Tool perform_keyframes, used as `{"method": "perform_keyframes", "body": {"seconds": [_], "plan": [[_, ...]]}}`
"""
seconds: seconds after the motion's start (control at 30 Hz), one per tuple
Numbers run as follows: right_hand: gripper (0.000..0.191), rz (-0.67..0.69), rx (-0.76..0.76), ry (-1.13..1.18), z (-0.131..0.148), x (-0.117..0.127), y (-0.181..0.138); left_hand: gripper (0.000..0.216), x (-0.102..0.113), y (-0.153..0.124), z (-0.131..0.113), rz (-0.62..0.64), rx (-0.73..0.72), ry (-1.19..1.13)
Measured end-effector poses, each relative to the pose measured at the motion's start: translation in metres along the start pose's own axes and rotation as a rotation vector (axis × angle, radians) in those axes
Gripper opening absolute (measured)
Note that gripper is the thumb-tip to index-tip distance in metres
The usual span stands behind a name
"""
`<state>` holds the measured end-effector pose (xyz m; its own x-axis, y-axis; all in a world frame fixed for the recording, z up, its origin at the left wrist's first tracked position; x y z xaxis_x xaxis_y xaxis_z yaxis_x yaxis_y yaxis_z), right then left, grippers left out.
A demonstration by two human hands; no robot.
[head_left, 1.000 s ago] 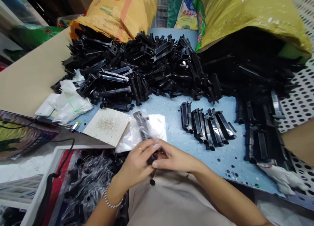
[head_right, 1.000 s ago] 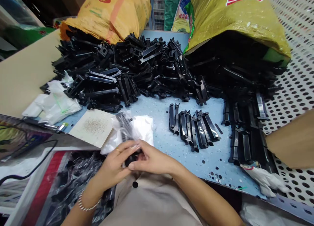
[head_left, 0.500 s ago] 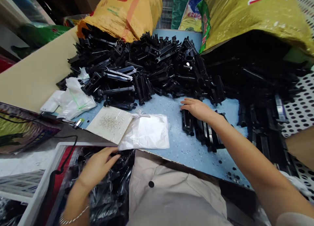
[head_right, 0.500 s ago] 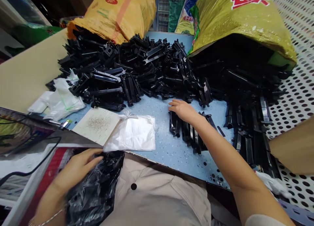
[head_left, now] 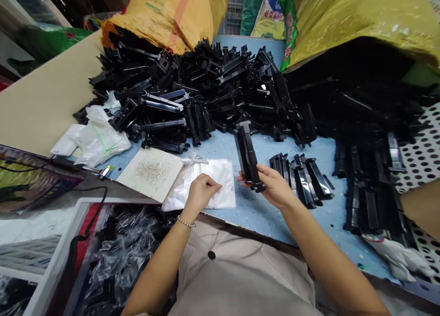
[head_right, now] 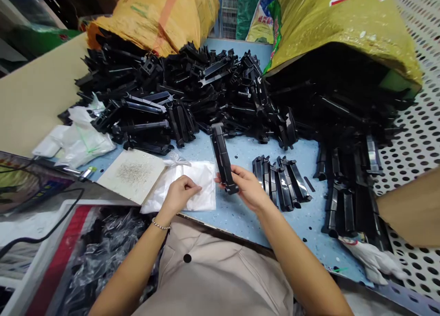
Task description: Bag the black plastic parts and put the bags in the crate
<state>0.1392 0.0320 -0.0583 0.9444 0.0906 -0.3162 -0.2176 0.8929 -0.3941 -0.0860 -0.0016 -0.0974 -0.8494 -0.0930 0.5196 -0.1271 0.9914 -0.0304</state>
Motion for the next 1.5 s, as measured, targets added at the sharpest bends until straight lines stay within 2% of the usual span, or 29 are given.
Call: {"method": "perform_keyframes", "body": {"seconds": [0.13,0.2,0.27,0.33,0.4,0.53,0.63,0.7,0.77,0.83,0.93,1.0,1.07,1.13,1.2,1.3,1.37,1.43,1.5], "plan": [[0.027,0.066,-0.148,0.306,-0.028,-0.035,0.011,0.016,0.002,0.002,-0.002,0.002,0.028,-0.048],[0.025,0.043,-0.162,0.335,-0.038,-0.047,0.019,0.01,0.004,-0.002,-0.002,-0.035,0.039,-0.057],[0.024,-0.043,-0.136,0.288,-0.041,-0.052,0.02,0.011,0.009,-0.008,-0.002,-0.098,-0.012,-0.013],[0.024,-0.085,-0.102,0.231,-0.04,-0.047,0.012,0.023,0.015,-0.013,-0.003,-0.126,-0.12,0.108],[0.026,-0.001,-0.145,0.212,-0.037,-0.035,-0.005,0.035,0.019,-0.015,-0.004,-0.106,-0.198,0.214],[0.02,0.236,-0.524,0.274,-0.047,-0.002,-0.041,0.05,0.024,-0.011,-0.006,-0.075,-0.176,0.159],[0.015,0.285,-0.749,0.392,-0.063,0.008,-0.046,0.061,0.027,-0.017,-0.014,-0.048,-0.176,0.086],[0.019,0.301,-0.805,0.413,-0.07,0.003,-0.039,0.068,0.026,-0.029,-0.024,0.033,-0.264,0.071],[0.021,0.278,-0.73,0.357,-0.07,-0.009,-0.03,0.073,0.023,-0.043,-0.037,0.149,-0.398,0.068],[0.018,0.215,-0.531,0.211,-0.065,-0.025,-0.024,0.074,0.018,-0.056,-0.05,0.25,-0.488,0.063],[0.016,0.165,-0.237,-0.021,-0.053,-0.046,-0.028,0.063,0.021,-0.069,-0.068,0.284,-0.505,0.045],[0.015,0.255,-0.173,-0.085,-0.045,-0.055,-0.037,0.05,0.038,-0.076,-0.081,0.242,-0.502,0.038],[0.029,0.434,-0.225,-0.091,-0.038,-0.057,-0.047,0.041,0.067,-0.084,-0.092,0.22,-0.458,0.049],[0.042,0.548,-0.3,-0.098,-0.034,-0.052,-0.053,0.038,0.102,-0.094,-0.092,0.293,-0.34,0.093],[0.042,0.511,-0.32,-0.111,-0.031,-0.043,-0.052,0.037,0.137,-0.102,-0.071,0.435,-0.166,0.192],[0.036,0.351,-0.275,-0.11,-0.031,-0.031,-0.045,0.036,0.175,-0.105,0.002,0.514,0.205,0.473],[0.036,0.293,-0.259,-0.101,-0.034,-0.027,-0.042,0.033,0.189,-0.101,0.059,0.483,0.539,0.723],[0.036,0.27,-0.242,-0.113,-0.036,-0.027,-0.042,0.026,0.195,-0.096,0.105,0.454,0.659,0.853],[0.036,0.27,-0.201,-0.172,-0.035,-0.024,-0.043,0.015,0.195,-0.091,0.133,0.428,0.72,0.923]]}}
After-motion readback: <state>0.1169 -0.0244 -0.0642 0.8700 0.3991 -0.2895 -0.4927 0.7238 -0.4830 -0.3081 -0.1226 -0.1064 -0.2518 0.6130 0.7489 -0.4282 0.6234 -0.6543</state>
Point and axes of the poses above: each hand's wrist, its own y-axis towards the middle knuckle, its own x-axis out of the back of the hand, z = x × y, the point moved 1 cm from there along y, towards the middle knuckle, and after that the axes turned 7 degrees about -z, right-handed, at the moved point
